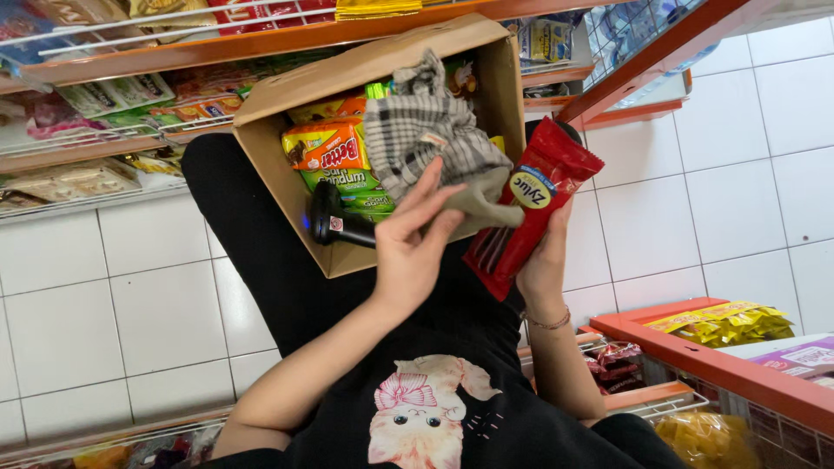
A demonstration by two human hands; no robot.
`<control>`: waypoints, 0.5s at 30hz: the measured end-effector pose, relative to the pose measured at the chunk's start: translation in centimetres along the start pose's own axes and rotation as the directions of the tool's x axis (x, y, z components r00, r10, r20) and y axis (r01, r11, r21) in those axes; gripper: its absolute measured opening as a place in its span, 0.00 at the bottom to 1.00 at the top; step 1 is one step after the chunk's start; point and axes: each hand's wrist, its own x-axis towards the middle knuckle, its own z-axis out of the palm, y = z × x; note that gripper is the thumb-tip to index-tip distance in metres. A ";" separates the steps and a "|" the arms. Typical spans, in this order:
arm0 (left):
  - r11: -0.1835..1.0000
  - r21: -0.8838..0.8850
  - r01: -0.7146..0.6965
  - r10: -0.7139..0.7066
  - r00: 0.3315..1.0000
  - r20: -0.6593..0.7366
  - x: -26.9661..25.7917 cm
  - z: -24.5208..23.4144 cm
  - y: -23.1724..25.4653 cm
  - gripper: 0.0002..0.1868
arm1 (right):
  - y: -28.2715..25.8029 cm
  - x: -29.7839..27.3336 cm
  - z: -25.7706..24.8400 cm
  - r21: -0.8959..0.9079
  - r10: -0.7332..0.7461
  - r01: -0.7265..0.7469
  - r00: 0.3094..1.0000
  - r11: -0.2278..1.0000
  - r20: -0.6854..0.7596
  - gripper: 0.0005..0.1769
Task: The person sits on the floor of a store aisle and restocks shelves with packaged snacks. They take items from a cardboard box on their lap, wipe the packaging with a cloth, scan the barcode with a handheld scanner, and place the items on the shelf.
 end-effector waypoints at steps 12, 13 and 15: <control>0.621 0.584 -0.522 0.384 0.853 0.354 -2.5 -0.7 1.7 0.44 | 2.5 -2.8 2.7 0.208 0.198 -0.321 0.867 0.924 0.458 0.37; 0.636 0.569 -0.521 0.398 0.853 0.337 -2.3 -1.0 2.0 0.43 | 2.6 -2.7 3.1 0.079 0.185 -0.246 0.872 0.966 0.453 0.36; 0.683 0.553 -0.477 0.418 0.876 0.239 -1.4 -1.6 2.8 0.41 | 2.7 -2.9 4.2 -0.182 0.157 -0.082 0.881 0.980 0.446 0.34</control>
